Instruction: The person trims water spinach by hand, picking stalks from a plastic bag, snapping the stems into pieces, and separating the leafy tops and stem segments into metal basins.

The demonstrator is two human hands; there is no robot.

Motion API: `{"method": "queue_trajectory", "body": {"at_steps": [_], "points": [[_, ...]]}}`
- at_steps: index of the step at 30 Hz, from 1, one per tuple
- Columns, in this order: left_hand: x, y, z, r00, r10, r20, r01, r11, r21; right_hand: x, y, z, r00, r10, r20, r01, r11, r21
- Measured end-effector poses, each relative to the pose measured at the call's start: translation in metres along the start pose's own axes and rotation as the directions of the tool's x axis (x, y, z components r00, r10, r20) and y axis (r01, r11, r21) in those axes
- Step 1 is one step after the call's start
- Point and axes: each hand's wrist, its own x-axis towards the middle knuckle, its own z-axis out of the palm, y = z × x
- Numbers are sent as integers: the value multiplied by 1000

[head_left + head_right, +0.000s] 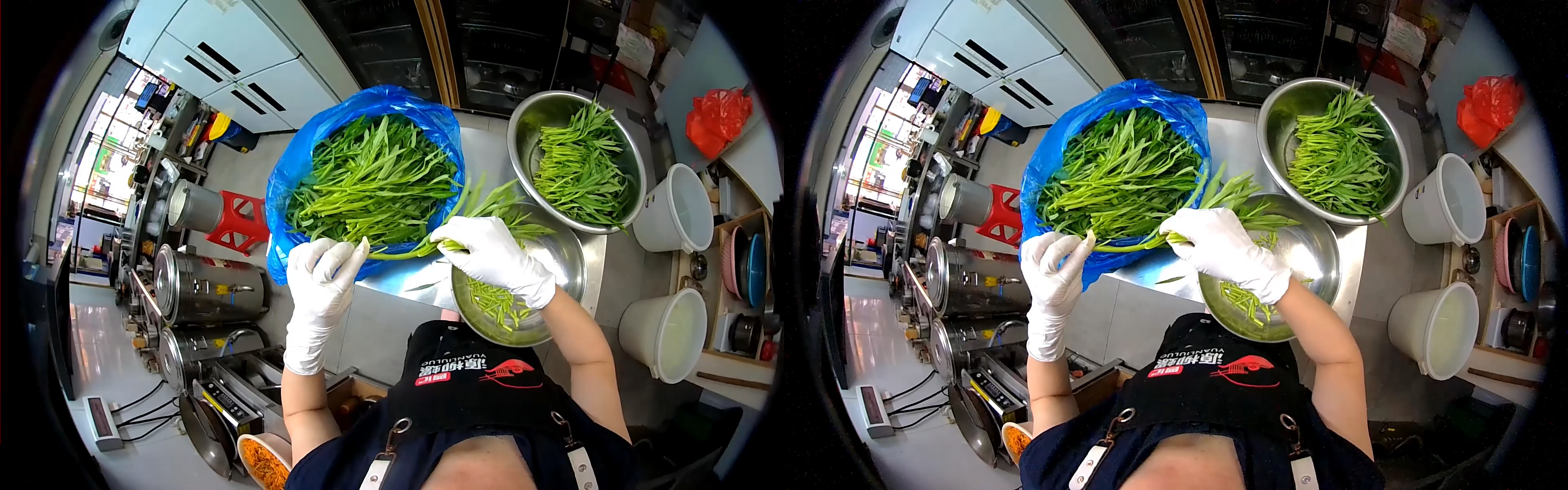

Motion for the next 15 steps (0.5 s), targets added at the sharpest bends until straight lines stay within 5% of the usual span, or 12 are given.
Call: {"method": "queue_trajectory", "body": {"at_steps": [15], "points": [[4,-1,0,989,144,31,-144,989,-15,12,4,14,983,37,181,-66,986,156]]}}
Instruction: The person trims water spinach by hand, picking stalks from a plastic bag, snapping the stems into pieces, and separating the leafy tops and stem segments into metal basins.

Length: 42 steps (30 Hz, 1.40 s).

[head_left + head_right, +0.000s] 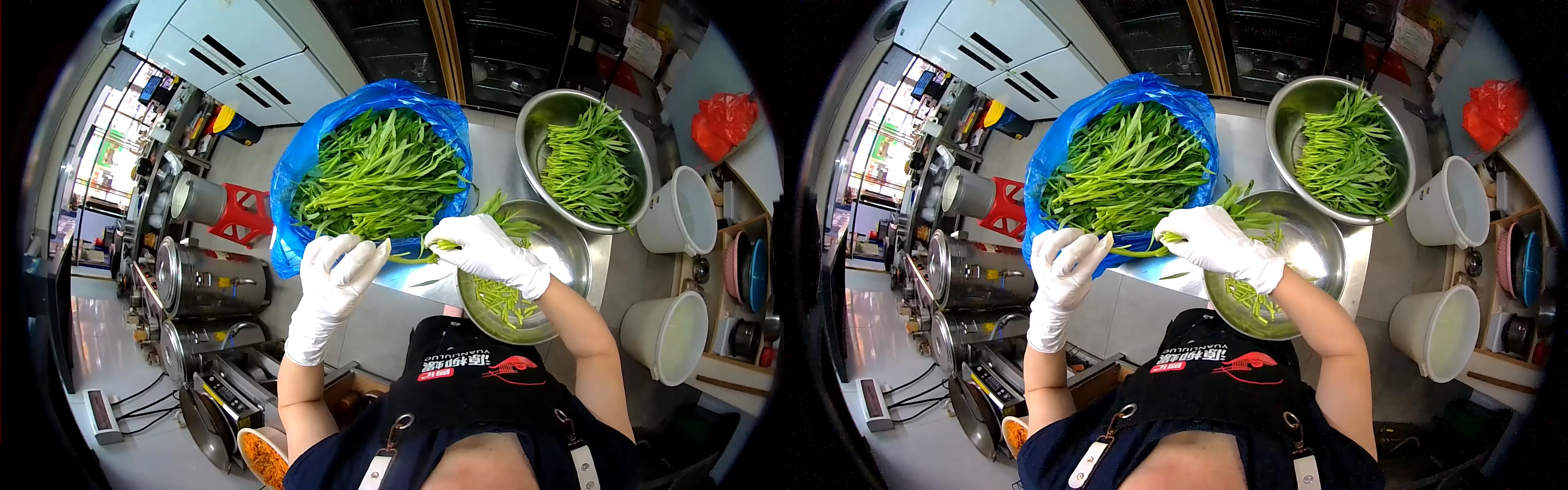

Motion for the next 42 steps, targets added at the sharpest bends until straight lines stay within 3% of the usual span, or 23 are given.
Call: {"method": "queue_trajectory", "body": {"at_steps": [2,4,8,10,17,20,29,33,37,42], "points": [[0,-4,2,1000,-3,-23,3,1000,1,3,9,2,999,-12,48,8,995,99],[-2,-10,8,998,-49,-42,49,999,-7,3,5,-4,990,135,30,-138,981,138],[-11,-26,25,947,-318,-49,304,934,-186,-3,20,-19,932,114,-345,-98,993,64],[-20,-31,32,918,-394,-28,374,890,-262,-11,14,-31,910,216,-353,-182,975,128],[-33,-27,47,759,-628,172,641,675,-365,-32,-2,-32,942,67,-330,-108,988,-109],[-34,-26,50,707,-673,219,694,598,-401,-32,2,-24,941,27,-337,-78,987,-141],[-34,-19,48,729,-651,214,671,616,-412,-22,6,-17,943,-76,-324,15,982,-187],[-33,-12,46,709,-648,277,690,557,-463,-14,7,-9,944,-116,-310,28,961,-275],[-29,-4,44,673,-671,311,717,489,-497,-10,11,-2,907,-226,-356,78,919,-386],[-30,6,54,526,-753,395,786,253,-565,-10,8,1,893,-274,-357,75,872,-483]]}}
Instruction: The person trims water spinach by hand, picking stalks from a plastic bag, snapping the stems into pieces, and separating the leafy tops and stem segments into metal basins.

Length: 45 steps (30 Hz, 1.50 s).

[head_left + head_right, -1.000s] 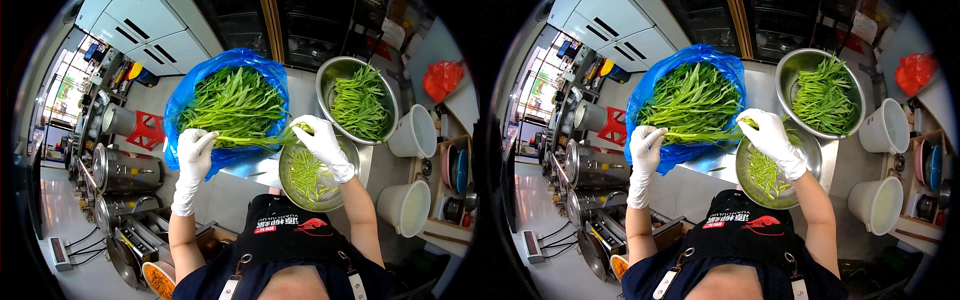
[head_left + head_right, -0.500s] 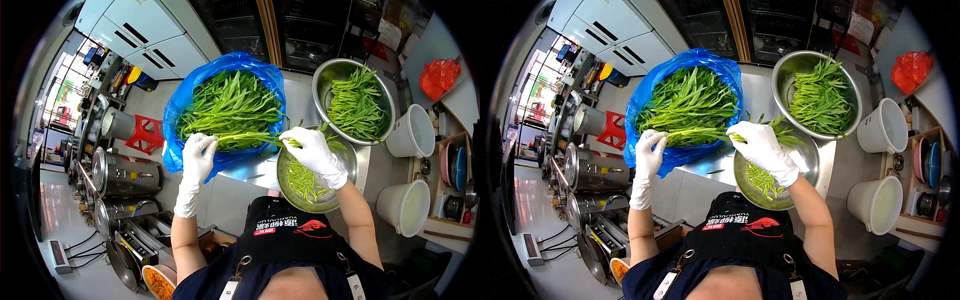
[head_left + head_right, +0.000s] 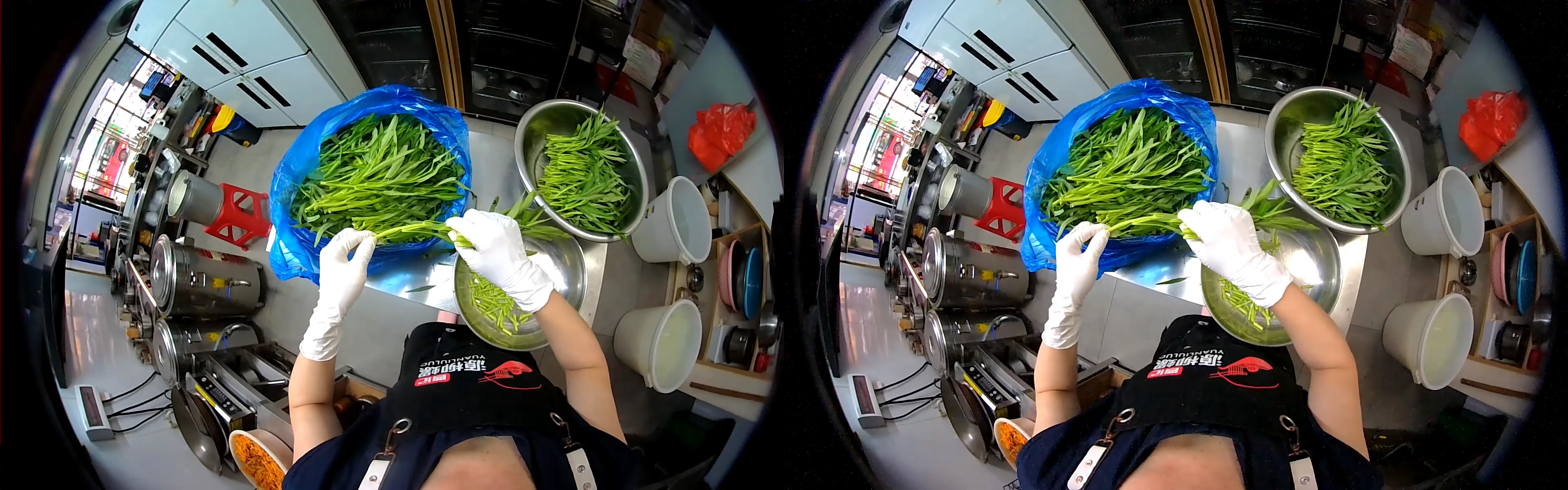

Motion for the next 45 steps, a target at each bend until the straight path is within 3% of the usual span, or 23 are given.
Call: {"method": "queue_trajectory", "body": {"at_steps": [3,6,7,9,11,14,15,18,22,23,24,26,27,28,29,30,33,34,36,40,42,44,45], "points": [[0,-2,7,995,-92,26,93,994,-62,-2,5,4,999,-29,-22,26,995,-100],[0,4,12,973,-194,128,213,965,-156,-3,11,1,996,84,-3,-84,995,-57],[1,1,14,964,-216,153,243,953,-183,-3,10,-2,967,255,32,-256,964,75],[1,-1,20,961,-212,177,243,953,-180,-10,24,3,919,381,101,-394,875,281],[0,0,27,958,-221,185,251,955,-159,-17,41,6,804,528,273,-592,666,455],[-1,-10,44,993,49,110,-61,992,110,-20,51,4,678,627,383,-693,372,617],[-1,-6,50,991,71,113,-90,982,169,-19,49,0,624,671,400,-716,284,638],[-2,-1,68,938,345,4,-324,876,356,-24,56,8,543,764,349,-676,150,721],[-1,14,70,813,580,-49,-482,718,502,-26,75,3,543,809,225,-496,93,864],[-1,7,67,786,613,-73,-498,699,513,-29,88,-5,444,866,229,-464,4,886],[-2,5,63,782,619,-76,-503,698,510,-34,103,-8,402,912,87,-356,68,932],[-4,7,63,761,645,-66,-531,678,508,-17,78,-35,492,861,-131,-443,376,814],[-7,8,65,781,621,-62,-514,697,501,-6,55,-45,657,722,-215,-462,611,642],[-9,10,68,798,600,-57,-501,712,492,-3,47,-41,782,568,-257,-384,764,518],[-8,13,71,809,585,-52,-492,724,484,3,26,-40,870,434,-234,-274,820,503],[-8,15,75,872,484,-71,-427,824,372,9,13,-34,941,229,-247,-132,925,357],[-11,17,81,996,94,6,-94,995,-35,-2,-1,4,986,-97,-136,110,989,97],[-12,18,81,997,-47,62,58,980,-193,-6,-2,11,988,-154,-13,153,986,-67],[-13,18,80,931,-291,221,362,811,-460,-11,-2,19,983,-176,45,179,979,-96],[-17,0,80,871,-316,375,465,778,-424,-20,-4,14,980,-103,168,124,985,-119],[-19,10,83,882,-293,370,452,750,-483,-24,-2,10,997,39,63,-48,987,151],[-22,24,89,902,-264,341,425,684,-593,-33,0,11,931,338,134,-362,820,444],[-22,32,90,889,-270,370,449,672,-589,-34,2,5,922,361,141,-380,774,506]]}}
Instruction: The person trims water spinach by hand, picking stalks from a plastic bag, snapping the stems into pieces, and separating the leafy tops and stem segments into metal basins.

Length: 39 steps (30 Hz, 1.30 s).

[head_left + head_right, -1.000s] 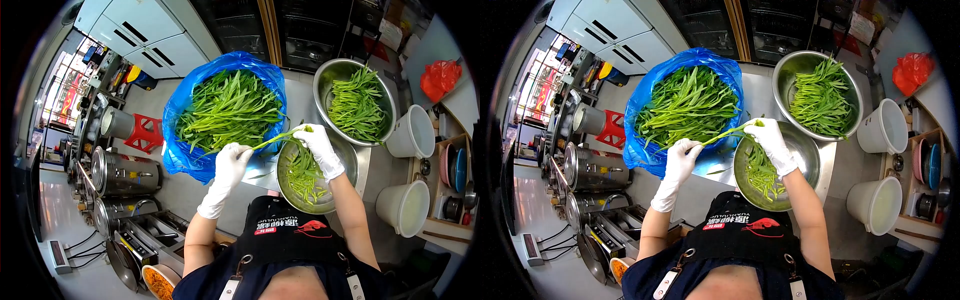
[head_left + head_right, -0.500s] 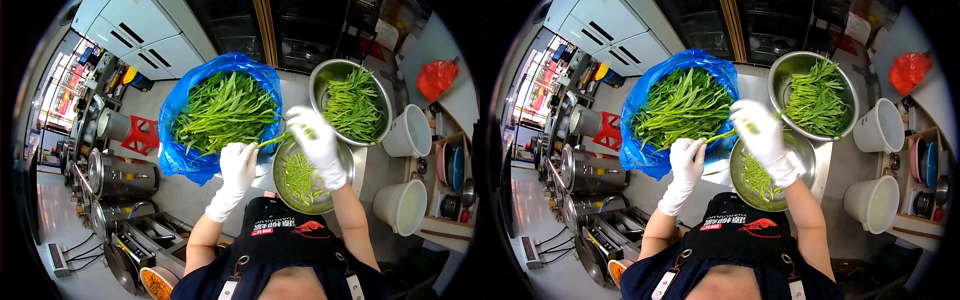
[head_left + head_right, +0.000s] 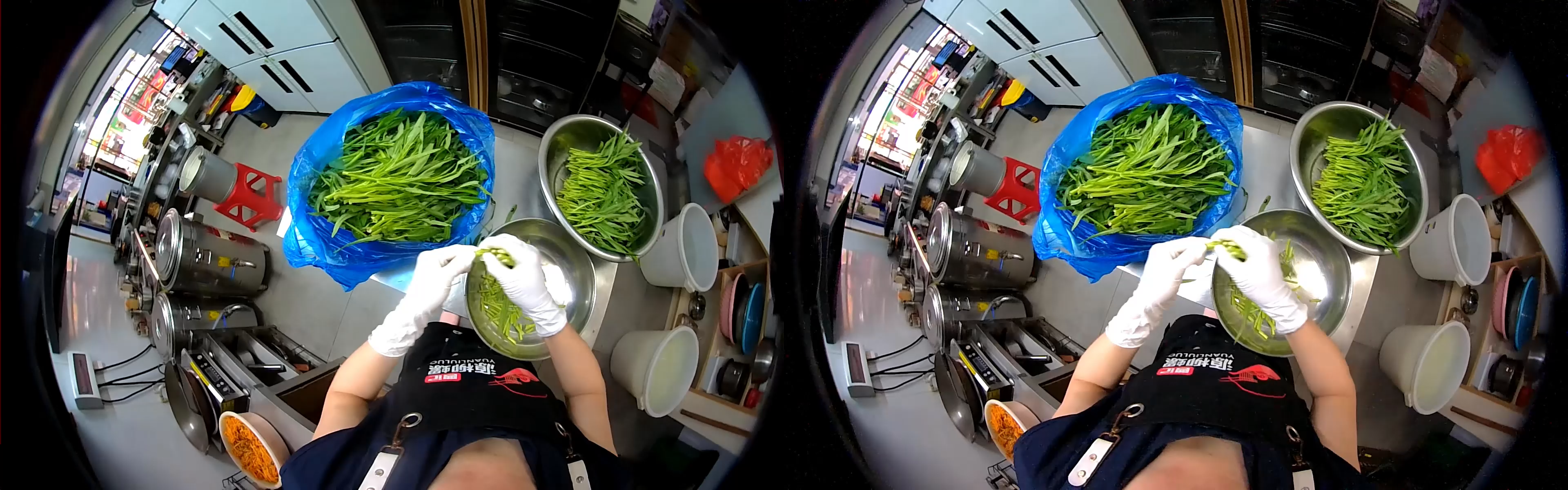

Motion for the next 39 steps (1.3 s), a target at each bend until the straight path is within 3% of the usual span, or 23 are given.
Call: {"method": "queue_trajectory", "body": {"at_steps": [1,3,5,7,9,11,13,15,17,19,21,23,26,31,35,39], "points": [[5,-6,1,998,55,43,-59,993,100,-3,0,0,996,59,-67,-52,994,92],[8,-13,8,983,102,151,-102,995,-4,1,-6,-30,911,405,-73,-358,868,343],[7,-21,9,964,85,252,-126,981,151,-1,6,-62,883,430,-188,-323,847,423],[11,-42,6,879,214,426,-446,686,574,-5,6,-92,867,399,-300,-257,872,417],[13,-33,2,872,202,446,-469,607,641,-15,16,-121,879,316,-358,-184,916,357],[27,-21,-16,782,442,440,-613,416,672,-29,31,-147,922,248,-298,-125,918,377],[37,20,-42,750,591,298,-518,243,820,-37,45,-155,945,174,-277,-27,885,465],[49,62,-74,623,754,209,-302,-15,953,-42,40,-142,878,364,-310,-66,735,675],[73,76,-126,574,808,134,-86,-104,991,-44,51,-129,888,353,-295,9,627,779],[91,80,-163,703,709,45,26,-89,996,-44,51,-118,898,367,-242,-20,583,812],[97,85,-177,862,506,-34,43,-6,999,-42,54,-109,917,350,-193,-54,587,808],[106,79,-187,889,457,-27,20,22,1000,-39,54,-103,924,343,-170,-76,600,797],[108,82,-184,920,383,-81,-22,259,966,-31,48,-97,931,345,-117,-106,563,819],[88,93,-164,905,414,-96,-99,427,899,-13,36,-76,933,359,24,-236,560,794],[60,99,-144,865,478,-155,-191,598,778,10,19,-50,932,339,130,-352,756,552],[35,96,-126,845,502,-182,-290,717,634,36,2,-20,964,218,151,-256,916,309]]}}
